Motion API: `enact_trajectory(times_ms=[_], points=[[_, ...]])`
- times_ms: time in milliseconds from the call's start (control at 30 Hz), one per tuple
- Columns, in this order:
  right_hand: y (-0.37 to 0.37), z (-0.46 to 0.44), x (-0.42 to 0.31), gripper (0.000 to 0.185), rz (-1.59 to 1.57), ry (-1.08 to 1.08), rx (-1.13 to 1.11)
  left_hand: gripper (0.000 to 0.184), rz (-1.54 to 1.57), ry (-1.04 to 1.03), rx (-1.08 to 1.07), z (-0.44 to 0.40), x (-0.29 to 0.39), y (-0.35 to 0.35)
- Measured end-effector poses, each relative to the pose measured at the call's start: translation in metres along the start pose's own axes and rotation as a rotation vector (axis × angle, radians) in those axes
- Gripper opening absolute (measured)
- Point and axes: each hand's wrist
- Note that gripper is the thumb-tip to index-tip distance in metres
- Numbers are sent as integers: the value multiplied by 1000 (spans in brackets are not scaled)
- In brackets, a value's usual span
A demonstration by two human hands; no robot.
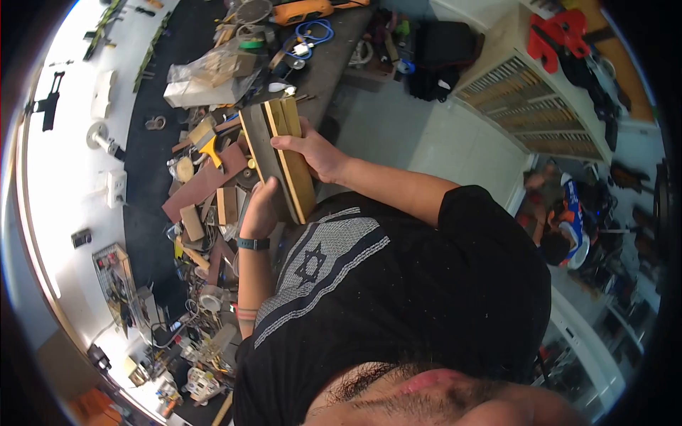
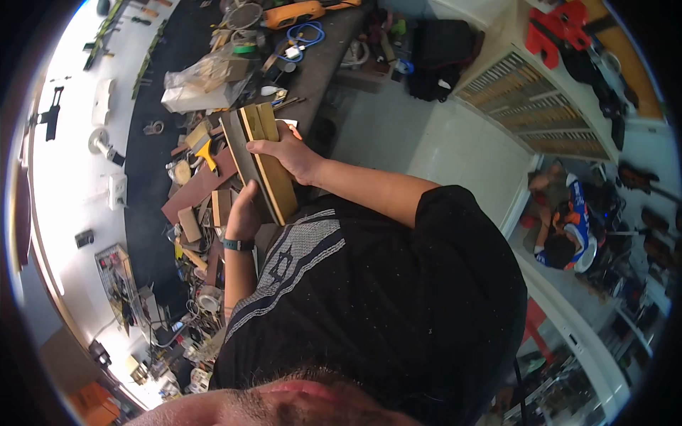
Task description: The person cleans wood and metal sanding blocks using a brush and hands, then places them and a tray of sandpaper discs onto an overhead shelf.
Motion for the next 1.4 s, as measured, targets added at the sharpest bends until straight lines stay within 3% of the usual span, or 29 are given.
enact_trajectory(times_ms=[100, 233, 267, 367, 400, 500, 533, 633, 767, 800, 833, 867, 900, 967, 1067, 1233, 1333, 1400], points=[[-1, -7, 9, 67, 180, -29, -7, 57, -39, -126, 93, 10, -10, -6], [11, -1, 65, 85, 952, 52, 19, 63, -182, -373, 349, 10, -37, -20], [10, 5, 72, 80, 935, 41, 12, 61, -310, -398, 323, 14, -46, -11], [21, 0, 77, 68, 880, 33, -145, 54, 326, -258, 241, 27, -58, 3], [13, 2, 76, 57, 652, 33, -173, 55, 402, -284, 173, 40, -56, 2], [0, 9, 75, 52, 998, 72, -150, 61, 331, -380, 221, 48, -64, 6], [-7, 8, 75, 49, 976, 115, -128, 65, 326, -382, 264, 49, -62, 8], [-19, 12, 62, 50, 875, 95, 38, 64, 196, -490, 373, 41, -60, 23], [22, 31, 36, 57, 1013, 8, 389, 57, 314, -488, 192, 66, -37, 32], [46, 40, 24, 64, 945, -158, 421, 54, 279, -504, 197, 71, -36, 42], [80, 50, 27, 66, 921, -136, 477, 52, 241, -518, 204, 76, -36, 50], [114, 67, 23, 62, 530, -350, 446, 46, 296, -500, 234, 76, -39, 59], [143, 87, 24, 58, 420, -425, 496, 44, 270, -500, 271, 76, -44, 68], [189, 132, 55, 52, 177, -323, 744, 41, 208, -496, 279, 66, -48, 77], [213, 202, 92, 46, -77, -128, 1055, 36, 170, -410, 118, 67, -33, 78], [232, 255, 103, 42, -254, 16, 1158, 49, 113, -430, -72, 38, 5, 69], [242, 247, 78, 34, -264, 163, 1190, 52, 130, -362, -49, 1, 20, 41], [258, 241, 51, 28, -206, 191, 1177, 58, 27, -279, -329, -49, 7, 48]])
Point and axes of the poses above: each hand's wrist, its own z-axis away from the middle knuckle, its own y-axis out of the back of the hand, x = y × z, and after that the axes turned 2 degrees about -x, right-handed
